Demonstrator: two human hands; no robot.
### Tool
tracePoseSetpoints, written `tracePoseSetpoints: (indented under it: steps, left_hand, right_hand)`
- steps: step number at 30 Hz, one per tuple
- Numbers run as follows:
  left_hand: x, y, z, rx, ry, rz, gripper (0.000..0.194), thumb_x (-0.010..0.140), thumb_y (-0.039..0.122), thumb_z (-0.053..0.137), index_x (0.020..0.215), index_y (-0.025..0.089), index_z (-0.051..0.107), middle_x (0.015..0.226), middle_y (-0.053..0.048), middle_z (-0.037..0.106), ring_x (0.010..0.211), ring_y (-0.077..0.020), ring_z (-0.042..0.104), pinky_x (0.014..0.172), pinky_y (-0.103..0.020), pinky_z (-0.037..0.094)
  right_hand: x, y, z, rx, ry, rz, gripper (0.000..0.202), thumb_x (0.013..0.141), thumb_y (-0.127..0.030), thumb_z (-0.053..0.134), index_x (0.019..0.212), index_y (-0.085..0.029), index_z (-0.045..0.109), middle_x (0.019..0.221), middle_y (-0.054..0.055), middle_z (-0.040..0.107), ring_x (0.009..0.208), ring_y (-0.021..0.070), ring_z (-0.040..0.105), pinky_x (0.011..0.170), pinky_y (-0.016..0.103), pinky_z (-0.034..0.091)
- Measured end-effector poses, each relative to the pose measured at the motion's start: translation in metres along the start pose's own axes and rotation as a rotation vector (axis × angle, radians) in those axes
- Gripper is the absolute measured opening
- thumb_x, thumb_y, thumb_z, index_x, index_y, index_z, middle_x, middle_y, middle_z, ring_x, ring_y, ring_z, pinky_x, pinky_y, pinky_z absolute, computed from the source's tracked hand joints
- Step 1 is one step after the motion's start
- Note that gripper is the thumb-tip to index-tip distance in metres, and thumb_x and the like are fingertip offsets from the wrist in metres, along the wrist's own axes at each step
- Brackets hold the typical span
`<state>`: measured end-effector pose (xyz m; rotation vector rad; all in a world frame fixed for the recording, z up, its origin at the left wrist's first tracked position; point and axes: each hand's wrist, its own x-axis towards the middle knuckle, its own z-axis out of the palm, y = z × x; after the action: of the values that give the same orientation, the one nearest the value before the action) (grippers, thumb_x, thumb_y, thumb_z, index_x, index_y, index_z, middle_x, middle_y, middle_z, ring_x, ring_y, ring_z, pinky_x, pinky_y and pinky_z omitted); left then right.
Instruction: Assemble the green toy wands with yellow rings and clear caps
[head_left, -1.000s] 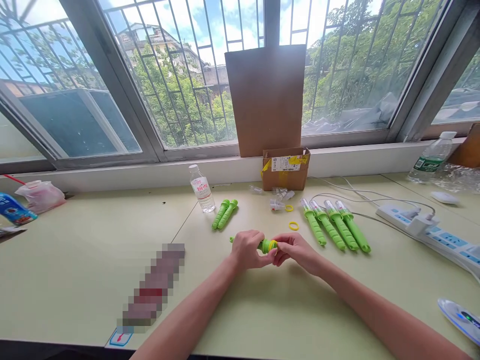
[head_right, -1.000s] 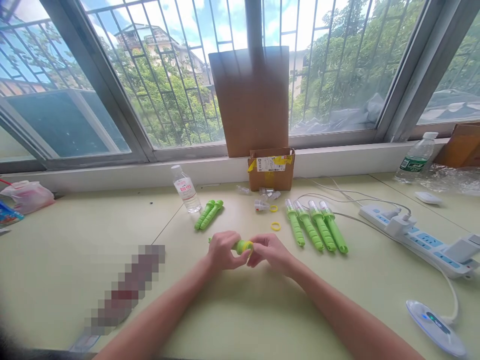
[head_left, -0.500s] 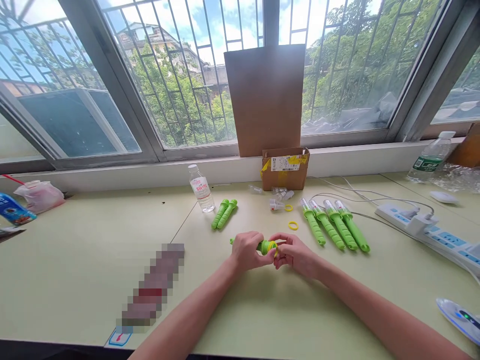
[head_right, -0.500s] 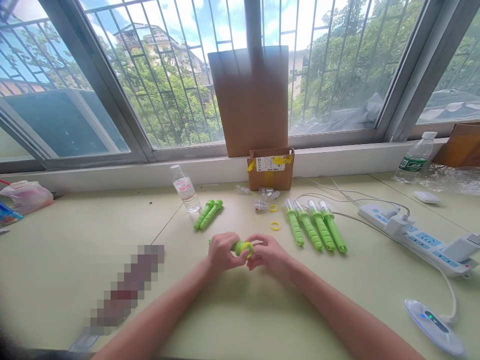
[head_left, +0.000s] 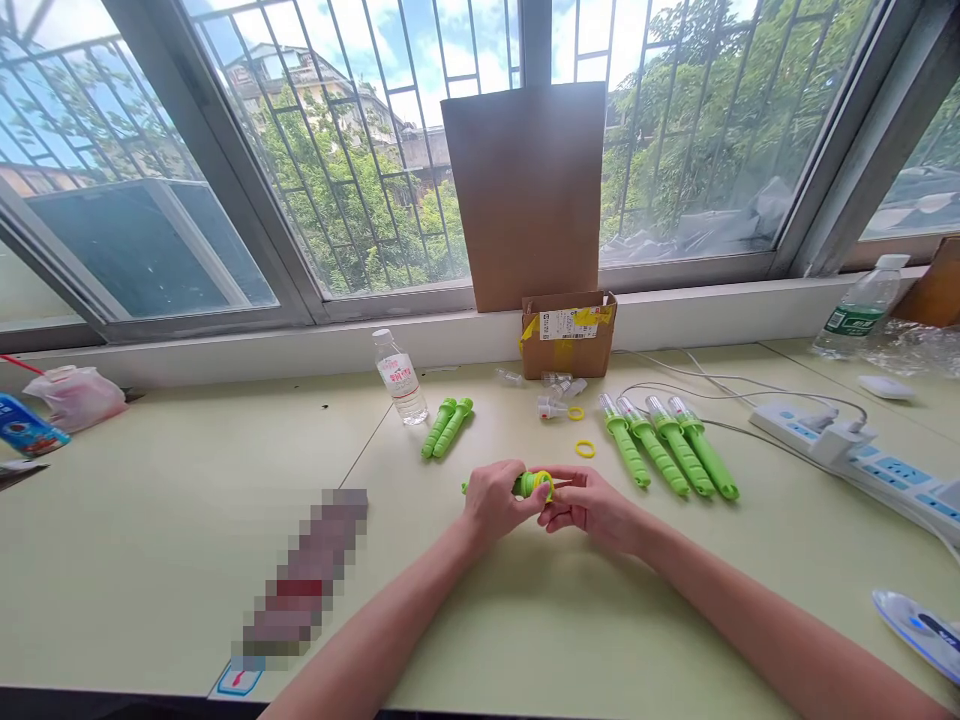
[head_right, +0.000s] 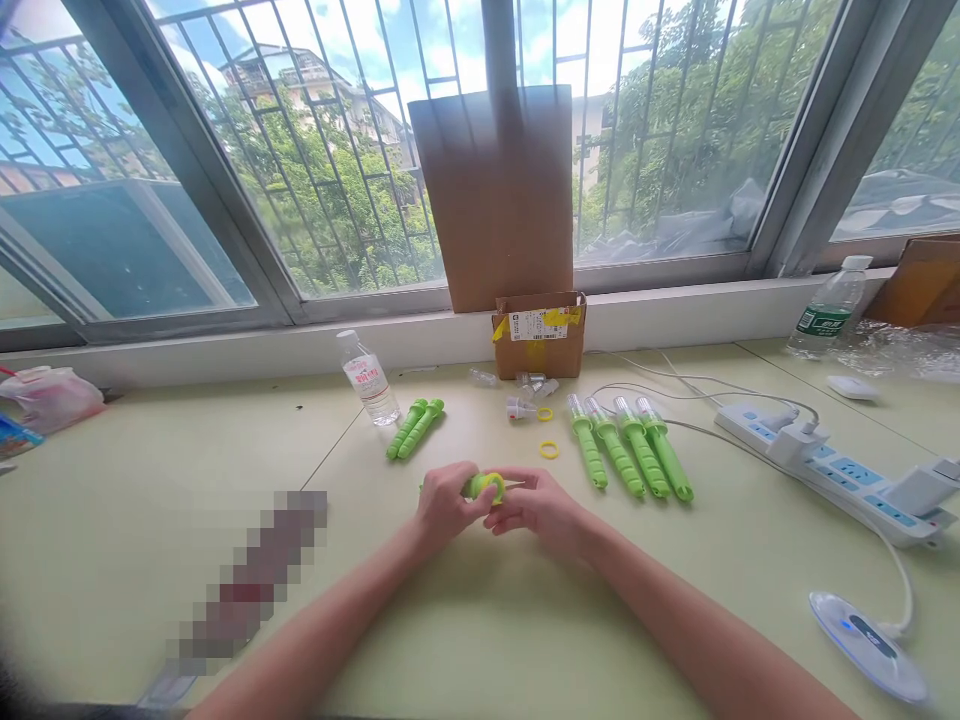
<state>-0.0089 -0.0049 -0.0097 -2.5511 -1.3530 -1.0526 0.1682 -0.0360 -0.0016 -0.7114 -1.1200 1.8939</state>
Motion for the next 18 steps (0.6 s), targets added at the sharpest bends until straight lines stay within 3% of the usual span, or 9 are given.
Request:
tracePoseSetpoints:
  steps: [4,9,18]
  left_hand:
    - [0.002,0.0,-0.002,-0.011,-0.043,-0.009,0.042,0.083,0.053,0.047,0.059,0.019,0.046,0.051,0.003,0.046,0.046,-0.0095,0.035,0.048,-0.023,0.023]
    - [0.003,0.002,-0.002,-0.042,-0.084,0.057,0.043,0.085,0.056,0.043,0.065,0.018,0.048,0.058,0.001,0.05,0.051,-0.0111,0.04,0.051,-0.023,0.027]
    - [0.006,0.011,-0.006,-0.186,-0.146,-0.089,0.037,0.085,0.05,0.044,0.066,0.019,0.046,0.055,0.004,0.045,0.049,-0.0096,0.036,0.049,-0.022,0.028]
  right_hand:
    - [-0.001,-0.002,0.003,0.085,0.07,-0.011,0.031,0.072,-0.029,0.07,0.1,-0.018,0.064,0.078,0.003,0.064,0.067,0.0121,0.061,0.069,0.028,0.049]
    - [0.001,0.001,0.002,0.13,0.063,-0.03,0.03,0.075,-0.026,0.066,0.103,-0.018,0.063,0.077,0.002,0.063,0.065,0.0106,0.058,0.068,0.026,0.048]
    - [0.0,-0.003,-0.004,0.07,-0.026,-0.079,0.021,0.076,-0.023,0.058,0.093,-0.013,0.065,0.077,0.005,0.065,0.066,0.0134,0.061,0.071,0.03,0.049]
